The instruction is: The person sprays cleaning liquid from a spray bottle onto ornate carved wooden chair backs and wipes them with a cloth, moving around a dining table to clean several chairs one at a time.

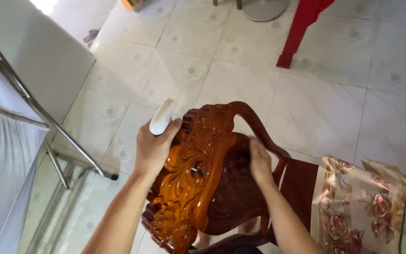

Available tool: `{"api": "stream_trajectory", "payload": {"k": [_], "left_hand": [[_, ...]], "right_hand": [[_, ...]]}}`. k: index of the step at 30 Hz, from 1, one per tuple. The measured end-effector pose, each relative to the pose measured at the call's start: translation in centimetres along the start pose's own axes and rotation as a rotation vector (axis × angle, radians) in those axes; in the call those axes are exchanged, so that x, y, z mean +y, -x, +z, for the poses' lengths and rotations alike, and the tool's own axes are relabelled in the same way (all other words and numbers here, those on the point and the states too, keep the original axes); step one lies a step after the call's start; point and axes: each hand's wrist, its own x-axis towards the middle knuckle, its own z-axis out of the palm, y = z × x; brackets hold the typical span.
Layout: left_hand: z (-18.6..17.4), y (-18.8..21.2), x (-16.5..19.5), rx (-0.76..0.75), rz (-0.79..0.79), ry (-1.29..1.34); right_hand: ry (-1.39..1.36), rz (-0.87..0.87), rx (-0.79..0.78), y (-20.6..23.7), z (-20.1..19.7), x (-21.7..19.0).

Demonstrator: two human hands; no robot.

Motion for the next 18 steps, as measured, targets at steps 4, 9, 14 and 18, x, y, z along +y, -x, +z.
{"api": "stream_trajectory", "payload": {"k": [4,9,14,18], "left_hand": [[0.3,-0.1,-0.8,0.011,0.0,-0.01],[0.6,-0.1,-1.2,0.021,0.051,-0.011],[0.8,-0.2,-1.4,0.038,0.067,0.001],[1.0,0.0,-2.0,0.0,0.031,0.003]], "right_hand": [[0.084,-0.35,-0.103,1.1,1.2,-3.9],[-0.028,-0.026,-0.048,2.1,0.0,-0.6],[0.224,0.056,0.035,0.0,-2.9,10.4],[-0.067,0.351,0.111,-1.9,-3.8,14.7]]}}
